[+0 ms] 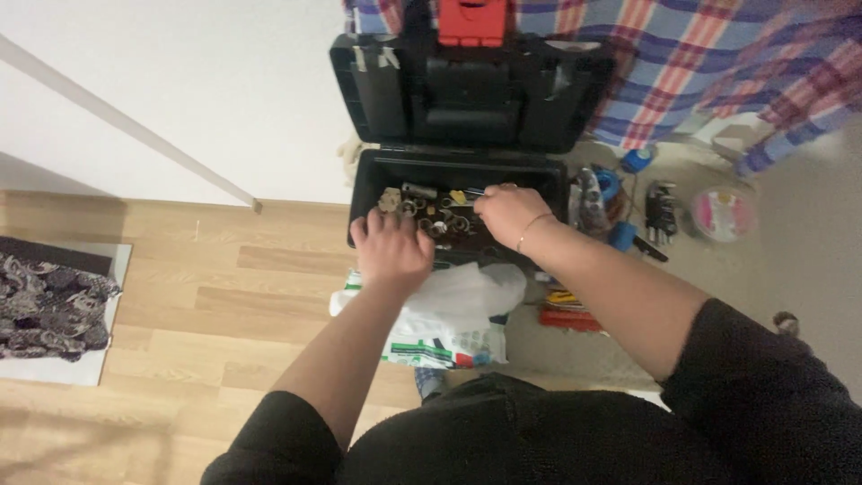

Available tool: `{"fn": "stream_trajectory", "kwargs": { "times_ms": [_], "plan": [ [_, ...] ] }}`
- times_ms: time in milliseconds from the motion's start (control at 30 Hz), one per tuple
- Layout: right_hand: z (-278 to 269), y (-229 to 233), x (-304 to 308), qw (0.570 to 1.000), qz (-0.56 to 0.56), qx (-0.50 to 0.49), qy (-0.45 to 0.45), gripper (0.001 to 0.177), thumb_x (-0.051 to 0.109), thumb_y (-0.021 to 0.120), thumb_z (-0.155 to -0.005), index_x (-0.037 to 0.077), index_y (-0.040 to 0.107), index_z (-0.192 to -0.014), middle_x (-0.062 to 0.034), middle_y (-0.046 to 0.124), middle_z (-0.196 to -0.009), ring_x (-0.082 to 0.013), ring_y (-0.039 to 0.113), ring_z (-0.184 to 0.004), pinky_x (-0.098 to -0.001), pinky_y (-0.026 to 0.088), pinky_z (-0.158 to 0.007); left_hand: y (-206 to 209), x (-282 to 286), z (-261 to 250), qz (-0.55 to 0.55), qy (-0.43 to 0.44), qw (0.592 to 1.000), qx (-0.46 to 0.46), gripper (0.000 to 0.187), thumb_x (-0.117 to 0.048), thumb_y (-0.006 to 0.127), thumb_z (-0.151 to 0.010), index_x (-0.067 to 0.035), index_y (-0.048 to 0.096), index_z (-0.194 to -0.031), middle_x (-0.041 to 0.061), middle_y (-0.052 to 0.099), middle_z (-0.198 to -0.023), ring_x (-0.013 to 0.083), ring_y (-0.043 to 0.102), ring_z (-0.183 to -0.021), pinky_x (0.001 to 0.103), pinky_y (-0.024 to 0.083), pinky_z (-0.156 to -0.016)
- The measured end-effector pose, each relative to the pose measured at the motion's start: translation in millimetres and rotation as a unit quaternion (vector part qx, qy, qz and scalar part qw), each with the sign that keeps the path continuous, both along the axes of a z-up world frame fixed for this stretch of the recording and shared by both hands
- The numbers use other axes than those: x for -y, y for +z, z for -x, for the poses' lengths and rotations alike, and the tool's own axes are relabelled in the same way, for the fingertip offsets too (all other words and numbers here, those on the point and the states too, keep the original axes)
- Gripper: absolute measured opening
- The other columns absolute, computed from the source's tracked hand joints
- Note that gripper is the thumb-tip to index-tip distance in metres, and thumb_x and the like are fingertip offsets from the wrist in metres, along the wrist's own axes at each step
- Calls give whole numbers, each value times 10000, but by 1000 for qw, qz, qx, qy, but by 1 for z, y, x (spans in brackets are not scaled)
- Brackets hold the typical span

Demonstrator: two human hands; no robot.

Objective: Searching through and organizing small parts and tools within a toolbox

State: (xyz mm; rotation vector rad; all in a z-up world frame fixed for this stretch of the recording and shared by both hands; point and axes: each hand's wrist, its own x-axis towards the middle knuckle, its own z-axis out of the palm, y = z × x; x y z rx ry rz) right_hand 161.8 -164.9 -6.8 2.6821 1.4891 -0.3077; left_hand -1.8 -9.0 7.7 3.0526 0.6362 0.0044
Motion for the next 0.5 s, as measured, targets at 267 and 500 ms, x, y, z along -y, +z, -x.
{"fn": "stream_trajectory", "kwargs": {
  "times_ms": [267,500],
  "plan": [
    [-18,-41,-30,996,61,52,42,303,103,569,-903,114,740,-1153,-106,672,-1172,-303,679,-1081,-428,605,-812,-11,-7,-2,11,-1,1000,0,520,-411,376,-949,-44,702,-1122,180,637,-1255,353,435,-1352,585,253,-1125],
    [-14,-33,-44,997,26,42,66,237,106,594,-890,106,757,-1062,-104,659,-1149,-297,683,-1069,-431,606,-804,-13,-10,0,38,-13,998,55,499,-396,417,-938,-30,708,-1116,165,641,-1263,355,450,-1338,581,257,-1140]
  ]
}}
